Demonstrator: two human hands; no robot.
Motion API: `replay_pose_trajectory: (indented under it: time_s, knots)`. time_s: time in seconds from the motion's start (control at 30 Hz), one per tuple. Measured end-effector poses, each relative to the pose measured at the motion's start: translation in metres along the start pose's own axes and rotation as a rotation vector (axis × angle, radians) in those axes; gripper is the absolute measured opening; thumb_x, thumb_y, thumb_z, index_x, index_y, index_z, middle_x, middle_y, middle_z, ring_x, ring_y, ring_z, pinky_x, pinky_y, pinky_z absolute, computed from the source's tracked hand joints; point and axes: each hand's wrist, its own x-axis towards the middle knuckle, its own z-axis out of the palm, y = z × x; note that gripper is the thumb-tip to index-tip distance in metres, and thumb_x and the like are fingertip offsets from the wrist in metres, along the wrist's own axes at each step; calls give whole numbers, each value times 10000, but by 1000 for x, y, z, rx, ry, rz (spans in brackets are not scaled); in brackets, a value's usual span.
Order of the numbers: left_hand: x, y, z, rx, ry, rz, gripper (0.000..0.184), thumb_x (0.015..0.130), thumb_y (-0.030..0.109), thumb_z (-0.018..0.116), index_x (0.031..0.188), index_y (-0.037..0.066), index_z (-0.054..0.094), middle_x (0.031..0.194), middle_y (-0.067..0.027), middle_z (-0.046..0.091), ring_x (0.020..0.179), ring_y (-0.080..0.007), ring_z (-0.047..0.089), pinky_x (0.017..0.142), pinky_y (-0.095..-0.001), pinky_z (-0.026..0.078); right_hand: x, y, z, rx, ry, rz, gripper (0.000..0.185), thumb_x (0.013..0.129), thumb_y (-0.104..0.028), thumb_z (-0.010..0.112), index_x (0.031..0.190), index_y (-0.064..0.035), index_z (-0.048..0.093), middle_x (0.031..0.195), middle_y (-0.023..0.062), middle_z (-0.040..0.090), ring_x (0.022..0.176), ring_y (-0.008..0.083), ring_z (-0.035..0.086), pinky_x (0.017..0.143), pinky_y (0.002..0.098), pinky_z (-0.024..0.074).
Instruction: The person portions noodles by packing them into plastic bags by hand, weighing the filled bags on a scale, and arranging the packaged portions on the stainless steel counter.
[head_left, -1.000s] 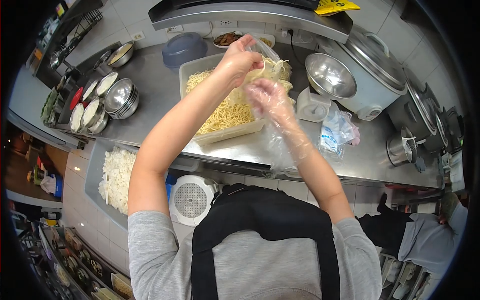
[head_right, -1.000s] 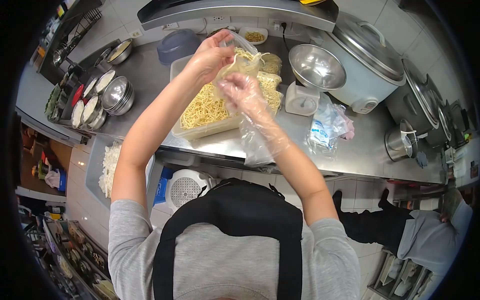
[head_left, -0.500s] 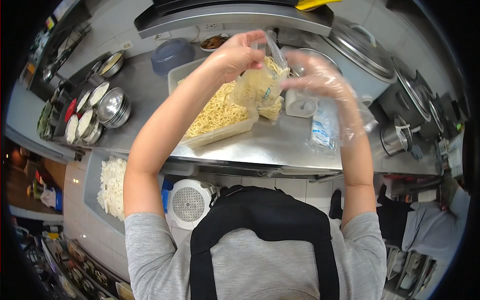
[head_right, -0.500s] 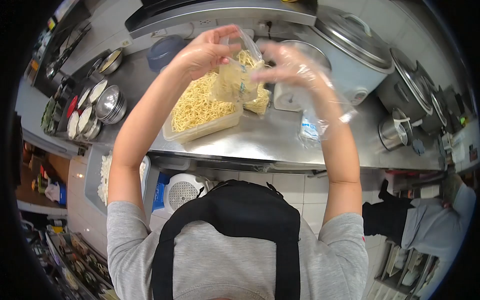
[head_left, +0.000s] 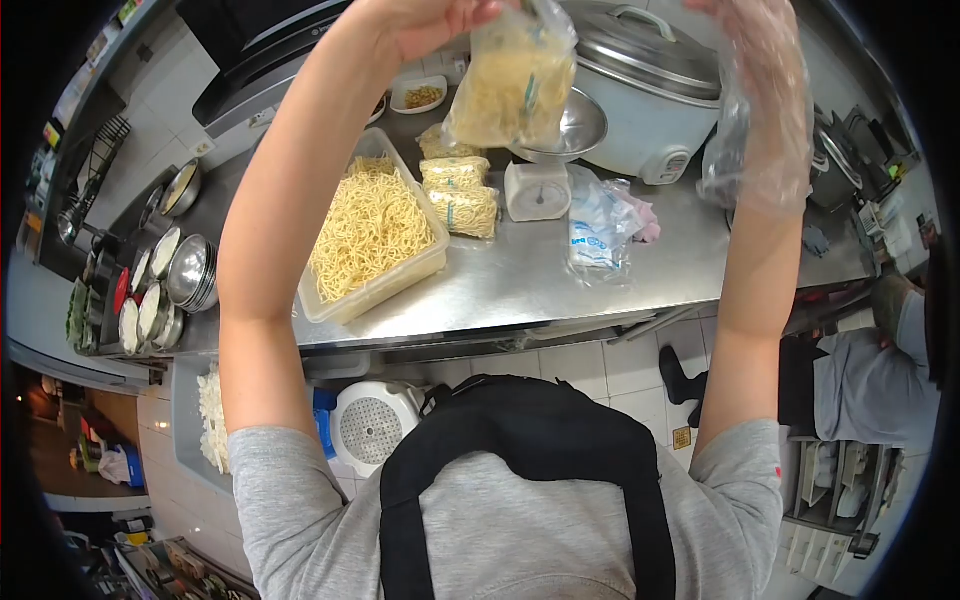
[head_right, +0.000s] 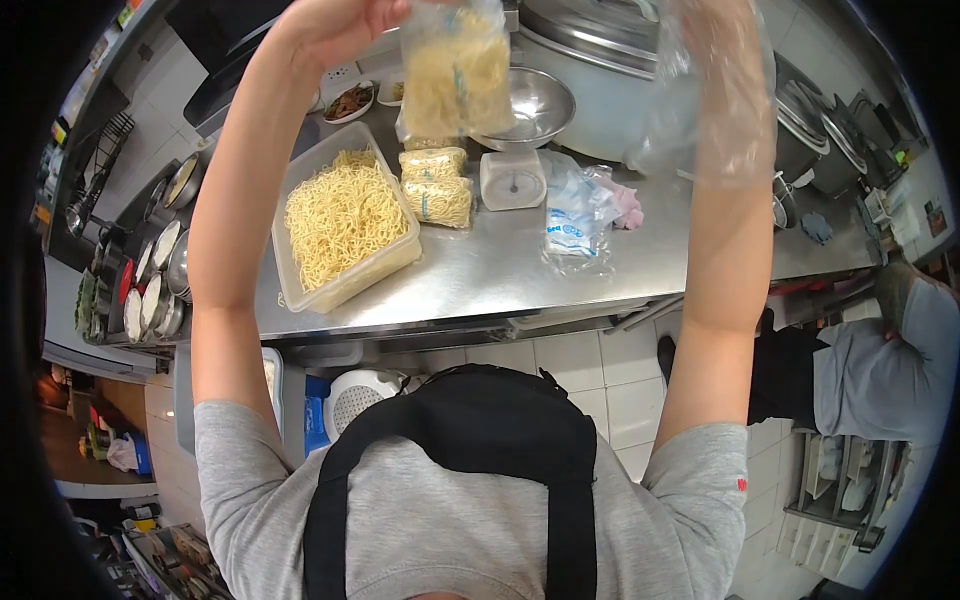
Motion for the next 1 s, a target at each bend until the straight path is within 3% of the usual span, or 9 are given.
replay_pose_trajectory:
  time_s: [0.1, 0.27, 0.37, 0.5, 0.67, 0.73, 0.77, 0.93, 1.0]
  knots:
    - [37, -6, -3, 66, -12, -18, 496, 778, -130, 467, 1259, -43, 381, 1135, -117, 520, 780, -143, 612, 582, -191, 512, -35, 47, -46, -88, -35, 207, 287, 838, -202, 604, 1072, -36, 605, 1004, 68, 618, 806, 116, 595, 696, 243, 467]
    - [72, -67, -1, 220, 112, -3, 463, 734, -141, 500, 1179, -17, 455, 1017, -100, 574, 681, -114, 579, 500, -190, 452, -108, 74, -63, -78, -57, 395, 288, 843, -190, 591, 1074, -19, 593, 1046, 78, 612, 800, 119, 592, 694, 244, 463]
    - [84, -120, -14, 206, 51, 91, 503, 731, -116, 516, 1199, 63, 464, 1098, -85, 550, 792, -119, 569, 521, -218, 436, -129, 76, -72, -73, -33, 483, 286, 840, -189, 590, 1066, -14, 594, 1046, 83, 610, 791, 113, 588, 686, 241, 458]
    - [63, -145, -5, 239, 129, 133, 478, 747, -89, 485, 1205, 37, 432, 1257, -102, 464, 952, -148, 530, 590, -237, 470, -148, 80, -81, -81, -33, 514, 293, 825, -204, 600, 1046, -13, 602, 1032, 77, 614, 775, 138, 599, 674, 260, 476]
    - [27, -143, 7, 385, 116, 136, 589, 677, -124, 418, 1242, 39, 462, 1144, -72, 529, 862, -161, 562, 569, -262, 491, -163, 100, -81, -38, -83, 621, 267, 828, -190, 588, 1033, -20, 608, 1016, 78, 618, 775, 134, 588, 680, 263, 472]
    - [6, -144, 14, 608, 112, 30, 562, 709, -81, 511, 1258, 4, 428, 1251, -139, 452, 927, -140, 586, 666, -221, 504, -168, 105, -77, -41, -99, 640, 262, 830, -192, 585, 1029, -23, 609, 1006, 74, 621, 779, 138, 587, 683, 274, 470]
    - [-1, -147, 19, 590, 129, -3, 519, 717, -106, 425, 1208, 42, 498, 1355, -112, 390, 1155, -171, 487, 680, -212, 515, -170, 106, -75, -32, -109, 645, 270, 830, -204, 588, 1029, -22, 608, 1003, 75, 621, 780, 141, 588, 684, 282, 469]
    - [-27, -156, 22, 735, 38, 79, 430, 712, -67, 457, 1072, 94, 629, 1455, -114, 263, 1170, -178, 480, 668, -250, 537, -175, 110, -66, -37, -135, 673, 292, 829, -231, 595, 1034, -24, 607, 1005, 72, 621, 783, 137, 588, 687, 278, 466]
    - [-34, -152, 27, 958, 18, 95, 446, 691, -35, 489, 1075, 132, 645, 1412, -185, 323, 1129, -268, 536, 725, -309, 537, -176, 112, -65, -30, -141, 670, 299, 828, -239, 597, 1035, -24, 606, 1005, 70, 621, 783, 136, 589, 688, 276, 464]
